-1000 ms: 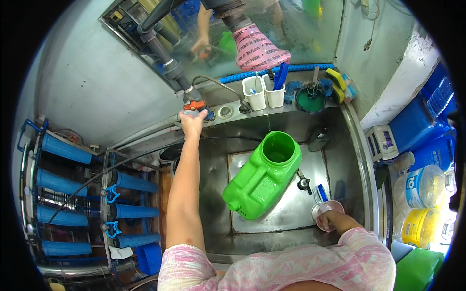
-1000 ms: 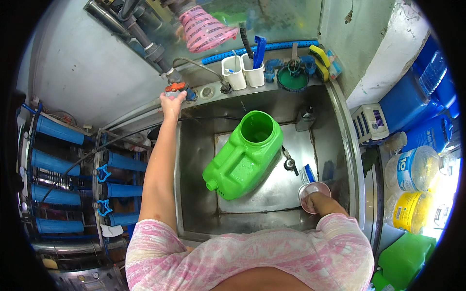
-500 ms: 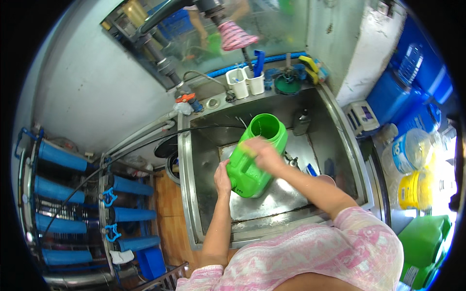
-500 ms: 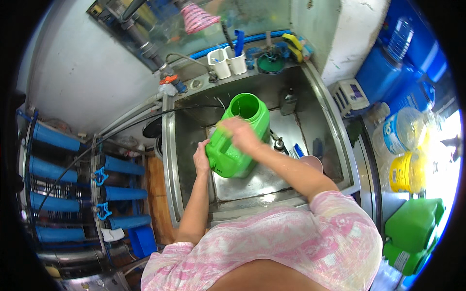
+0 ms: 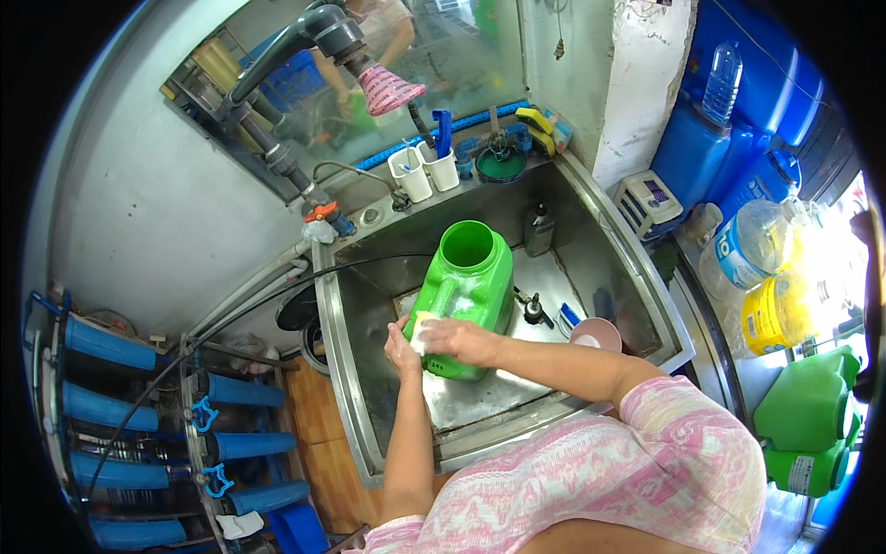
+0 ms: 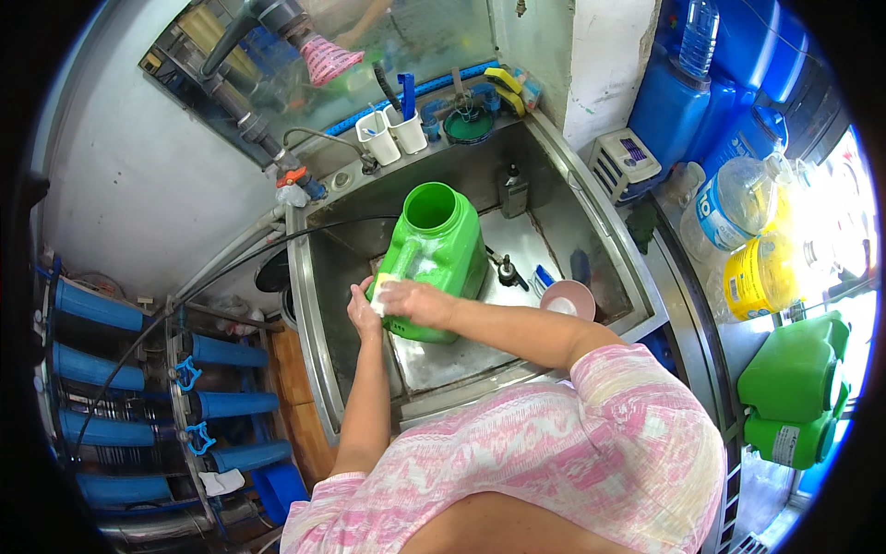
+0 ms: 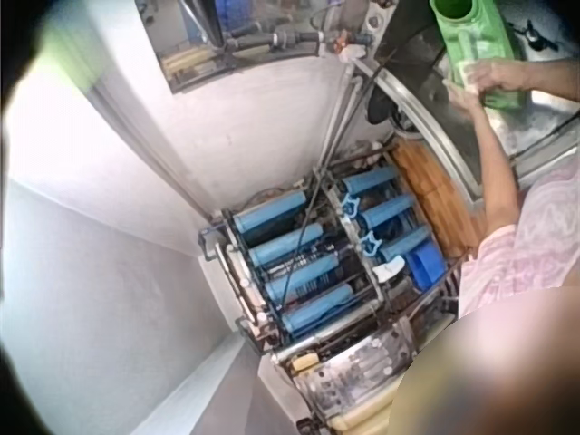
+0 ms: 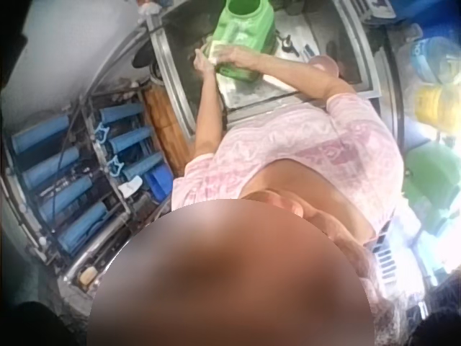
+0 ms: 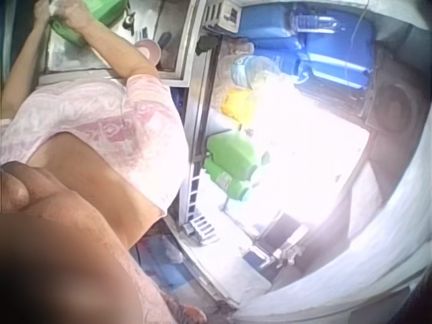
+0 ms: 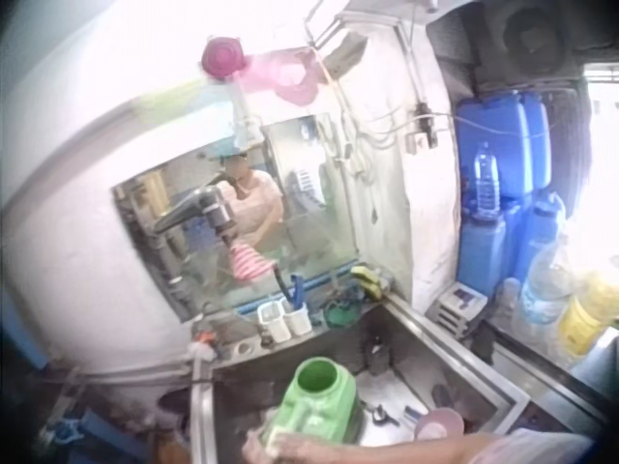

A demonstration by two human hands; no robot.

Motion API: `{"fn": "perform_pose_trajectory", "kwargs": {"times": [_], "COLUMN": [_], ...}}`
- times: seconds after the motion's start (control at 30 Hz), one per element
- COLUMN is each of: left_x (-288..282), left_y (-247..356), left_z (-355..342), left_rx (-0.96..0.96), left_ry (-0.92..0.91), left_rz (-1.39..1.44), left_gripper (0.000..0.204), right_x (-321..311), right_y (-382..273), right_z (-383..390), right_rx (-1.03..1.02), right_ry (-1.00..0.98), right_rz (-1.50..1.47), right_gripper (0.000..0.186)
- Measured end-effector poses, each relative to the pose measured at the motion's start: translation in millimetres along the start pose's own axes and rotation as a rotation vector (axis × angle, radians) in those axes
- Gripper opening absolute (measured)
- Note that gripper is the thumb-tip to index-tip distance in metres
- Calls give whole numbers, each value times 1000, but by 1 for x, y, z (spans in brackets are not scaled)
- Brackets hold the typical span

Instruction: The person washes a green plastic container and its lid in a stainless steel sink using a sponge and running water. They scrub the lid and container, rinse them, and place the lid back on the container. The person also briefly opens a large blue barrel and returns to the sink to continue washing the container.

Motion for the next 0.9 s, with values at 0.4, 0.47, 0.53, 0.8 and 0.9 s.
{"fn": "perform_pose_trajectory", "kwargs": {"times": [0.4,0.47,0.53,0.8,0.9], "left_x": [-2,-2,-3,23,23], "left_y": [0,5,15,39,44], "left_z": [-2,-4,-12,-40,-33], "left_rx": [30,30,60,5,60], "left_ry": [-60,-62,-127,-473,-489], "left_rz": [-12,-100,-321,-617,-615], "left_gripper": [51,51,50,97,124], "right_x": [1,-21,-44,-22,-26], "right_y": [-11,15,45,18,27], "right_z": [-4,1,10,71,69], "right_rx": [86,147,357,47,-135], "right_ry": [47,197,433,58,-361], "right_rz": [9,11,57,186,225], "right_gripper": [50,51,52,43,76]}}
Point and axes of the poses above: each hand's wrist, its own z-axis away from the middle knuckle, its own x-axis out of the palm, y = z × x, the point moved 4 cm from there along -z, towards the middle knuckle
